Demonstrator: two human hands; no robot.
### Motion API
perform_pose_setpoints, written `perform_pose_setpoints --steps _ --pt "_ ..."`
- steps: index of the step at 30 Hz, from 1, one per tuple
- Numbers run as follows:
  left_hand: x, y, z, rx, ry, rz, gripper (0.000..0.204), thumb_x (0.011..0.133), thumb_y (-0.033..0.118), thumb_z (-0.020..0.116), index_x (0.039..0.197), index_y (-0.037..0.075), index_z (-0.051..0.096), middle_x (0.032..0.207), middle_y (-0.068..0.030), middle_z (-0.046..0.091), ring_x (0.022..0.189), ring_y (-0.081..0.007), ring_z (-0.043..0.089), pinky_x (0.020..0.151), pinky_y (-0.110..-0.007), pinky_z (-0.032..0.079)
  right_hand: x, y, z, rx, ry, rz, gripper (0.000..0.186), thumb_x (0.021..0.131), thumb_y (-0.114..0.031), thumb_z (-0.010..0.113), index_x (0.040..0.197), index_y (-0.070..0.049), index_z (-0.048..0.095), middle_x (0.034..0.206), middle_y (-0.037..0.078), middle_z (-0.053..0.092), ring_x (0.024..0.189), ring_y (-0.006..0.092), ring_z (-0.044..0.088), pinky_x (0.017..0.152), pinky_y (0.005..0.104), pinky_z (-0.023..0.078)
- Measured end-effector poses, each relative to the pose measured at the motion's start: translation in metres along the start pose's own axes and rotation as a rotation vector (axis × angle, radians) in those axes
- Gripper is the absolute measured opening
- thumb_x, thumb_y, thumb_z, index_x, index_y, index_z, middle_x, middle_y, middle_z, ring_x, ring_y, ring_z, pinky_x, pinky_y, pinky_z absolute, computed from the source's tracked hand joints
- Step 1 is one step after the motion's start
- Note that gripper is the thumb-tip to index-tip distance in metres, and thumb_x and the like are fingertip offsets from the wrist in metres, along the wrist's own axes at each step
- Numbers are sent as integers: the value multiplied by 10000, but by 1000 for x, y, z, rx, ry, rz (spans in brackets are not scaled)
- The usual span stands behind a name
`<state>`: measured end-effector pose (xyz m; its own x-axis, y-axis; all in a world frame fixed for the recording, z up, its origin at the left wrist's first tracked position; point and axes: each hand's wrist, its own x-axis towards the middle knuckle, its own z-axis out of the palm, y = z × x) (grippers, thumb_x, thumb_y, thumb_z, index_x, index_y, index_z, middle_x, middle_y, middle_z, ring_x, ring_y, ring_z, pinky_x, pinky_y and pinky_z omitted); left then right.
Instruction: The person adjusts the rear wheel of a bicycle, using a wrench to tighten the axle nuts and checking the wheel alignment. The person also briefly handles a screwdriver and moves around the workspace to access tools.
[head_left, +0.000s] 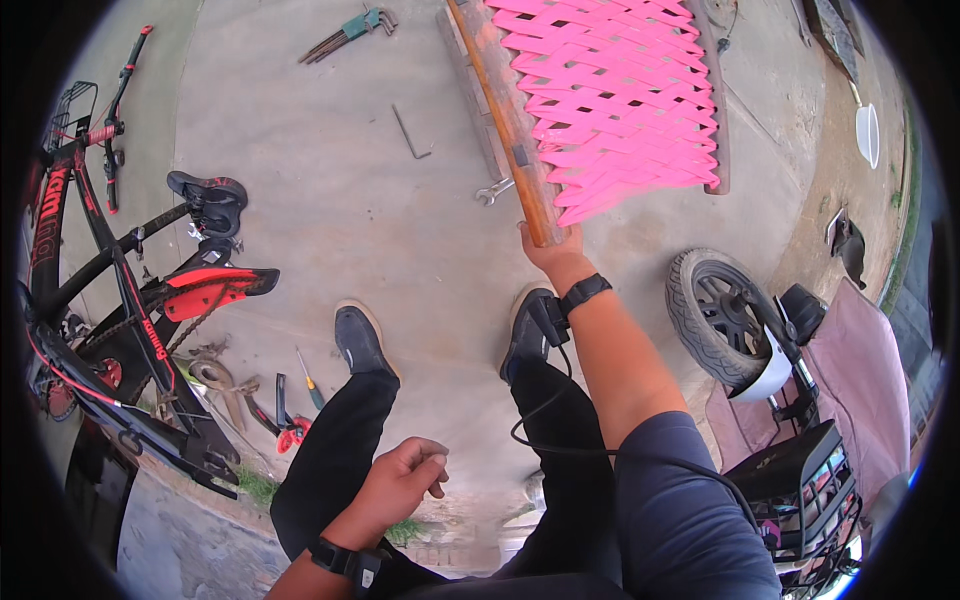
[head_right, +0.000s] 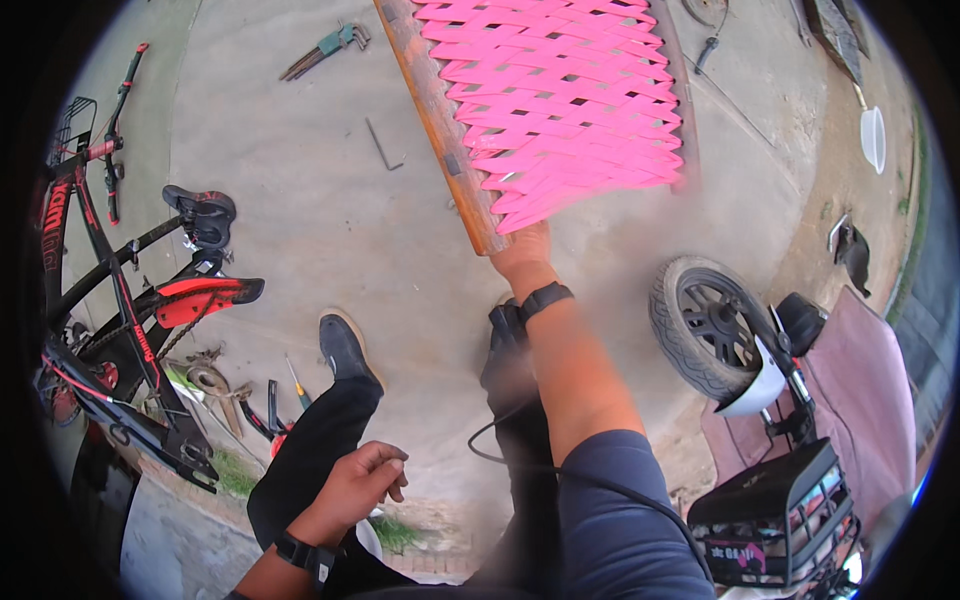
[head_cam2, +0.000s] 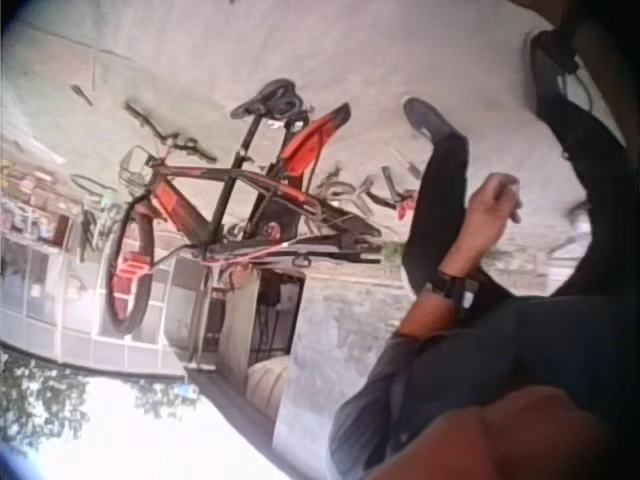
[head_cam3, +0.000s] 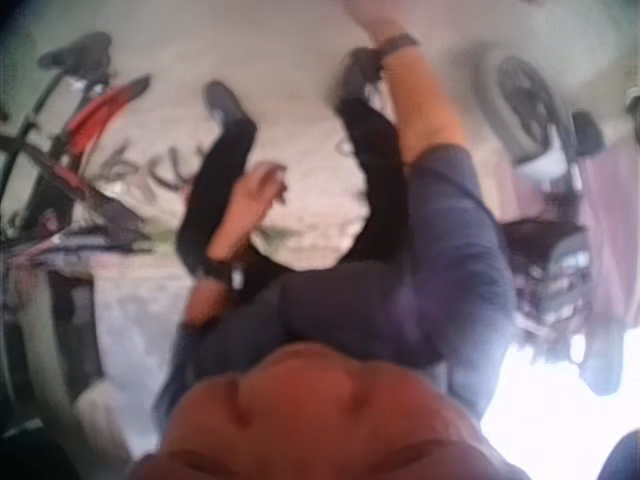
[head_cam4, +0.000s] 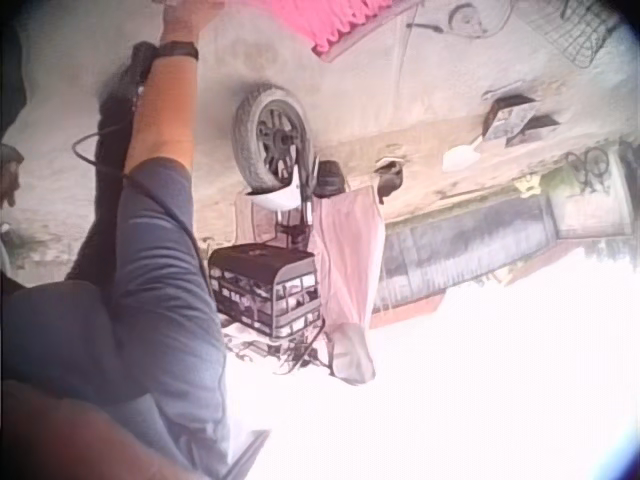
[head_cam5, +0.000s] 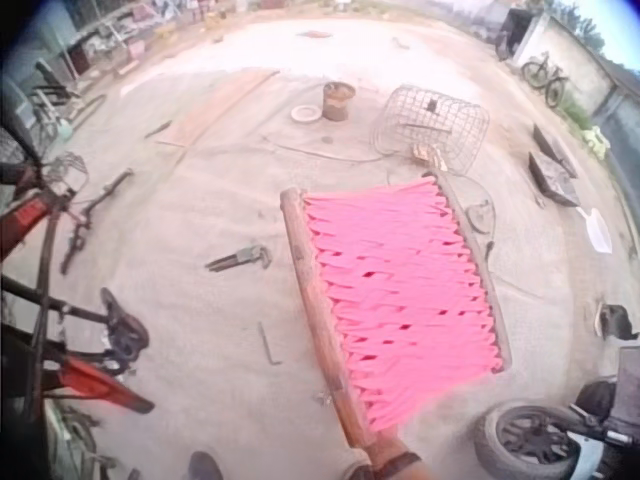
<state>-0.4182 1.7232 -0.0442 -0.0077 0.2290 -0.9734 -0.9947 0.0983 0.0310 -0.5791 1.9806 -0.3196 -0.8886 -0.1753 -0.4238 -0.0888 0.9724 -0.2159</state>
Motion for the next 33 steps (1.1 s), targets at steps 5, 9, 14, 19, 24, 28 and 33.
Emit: perform_pose_setpoints --steps 5,9,14,19,24,28,33 --pt "6 11 -24 -114 19 60 218 1034 142 583 1176 -19 617 895 -67 684 752 -121 686 665 -248 495 35 26 35 195 399 -186 502 800 -118 730 1274 -30 589 1258 208 596 1196 422 540 1011 544 428" --pt "7 15 -31 -146 20 81 221 1032 144 590 1181 -17 619 897 -71 681 760 -121 684 688 -251 518 38 8 10 478 337 -66 291 833 -113 719 1098 -15 648 1023 190 649 975 375 628 812 495 489" --pt "5 24 -35 -160 5 96 228 1028 154 596 1177 -17 623 916 -79 678 774 -116 670 718 -259 540 41 9 19 42 63 47 169 888 -204 686 969 -59 655 900 149 674 839 353 660 740 512 507" --pt "6 25 -36 -171 -81 134 245 1022 177 601 1167 -20 623 922 -77 676 772 -118 664 722 -270 540 20 49 78 -127 -249 -160 203 853 -206 669 1023 -96 668 1018 146 696 938 365 674 825 505 540" --pt "7 7 -25 -70 -116 156 300 1030 255 588 1171 -8 619 934 -77 675 776 -145 682 713 -292 533 -7 17 11 -151 -704 -193 205 830 -215 662 978 -74 673 995 155 716 974 374 678 841 495 539" --pt "-7 -19 -11 -58 -76 162 303 1048 278 556 1197 19 608 974 -72 674 828 -139 685 706 -295 526 -51 -55 -92 -15 -894 -273 291 849 -300 640 942 -44 742 1030 208 716 990 396 674 866 477 542" --pt "-78 -45 0 -316 -172 223 429 1056 388 547 1317 49 576 1161 -79 659 1047 -162 658 841 -303 508 -150 -157 -245 467 -978 -231 179 862 -195 729 895 -37 652 740 140 676 666 309 654 644 402 516"
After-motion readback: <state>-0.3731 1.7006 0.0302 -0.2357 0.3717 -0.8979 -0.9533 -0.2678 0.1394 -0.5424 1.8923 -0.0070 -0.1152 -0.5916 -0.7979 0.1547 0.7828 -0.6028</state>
